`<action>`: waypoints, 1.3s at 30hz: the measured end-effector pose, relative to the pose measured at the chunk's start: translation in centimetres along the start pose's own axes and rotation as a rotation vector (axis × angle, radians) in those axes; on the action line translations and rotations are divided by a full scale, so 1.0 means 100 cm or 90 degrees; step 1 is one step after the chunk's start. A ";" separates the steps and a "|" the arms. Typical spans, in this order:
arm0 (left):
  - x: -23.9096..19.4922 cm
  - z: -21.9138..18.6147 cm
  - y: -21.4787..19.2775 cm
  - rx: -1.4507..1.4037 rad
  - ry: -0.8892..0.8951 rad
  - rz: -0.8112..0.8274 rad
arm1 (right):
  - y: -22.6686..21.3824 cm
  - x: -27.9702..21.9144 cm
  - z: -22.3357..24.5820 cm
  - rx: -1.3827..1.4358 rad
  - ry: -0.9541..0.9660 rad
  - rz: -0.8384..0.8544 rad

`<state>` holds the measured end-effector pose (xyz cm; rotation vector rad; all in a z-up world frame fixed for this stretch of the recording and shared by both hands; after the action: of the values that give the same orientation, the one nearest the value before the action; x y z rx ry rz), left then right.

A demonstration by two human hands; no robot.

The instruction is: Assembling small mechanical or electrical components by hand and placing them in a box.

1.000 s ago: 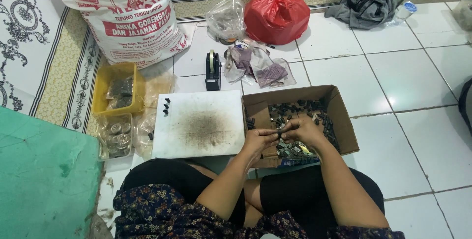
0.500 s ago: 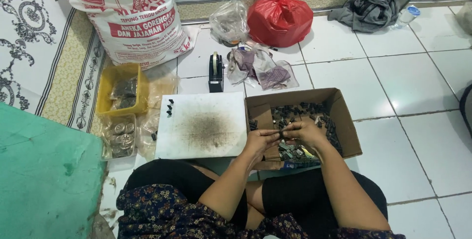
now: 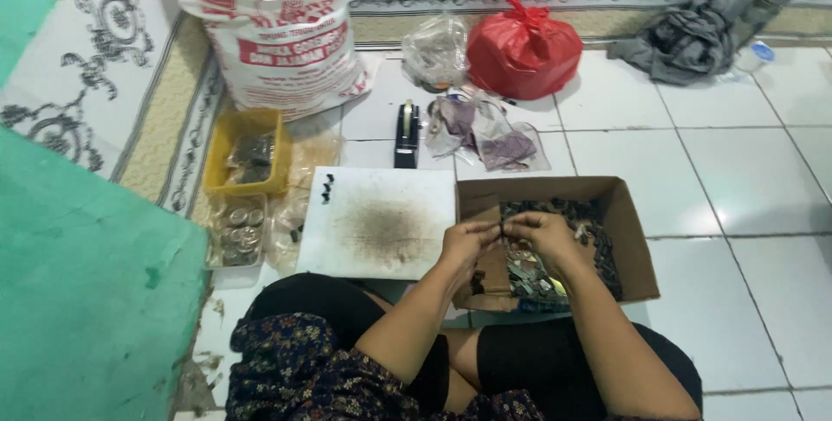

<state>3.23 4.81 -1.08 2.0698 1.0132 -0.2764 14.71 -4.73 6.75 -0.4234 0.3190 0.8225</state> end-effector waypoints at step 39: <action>-0.039 -0.223 -0.238 0.389 0.102 -0.411 | 0.346 0.042 0.048 -0.375 -0.378 -0.053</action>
<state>-20.13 27.70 2.10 2.2423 1.8659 -0.8442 -8.36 21.18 0.92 -0.7070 -0.5050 0.9138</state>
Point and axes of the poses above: each hand's wrist, its own x-axis towards the middle knuckle, its own y-axis out of the palm, z = x × y, the point moved 4 cm from there along x, towards the middle knuckle, and after that the axes turned 9 degrees about -x, right-handed, at the moved point
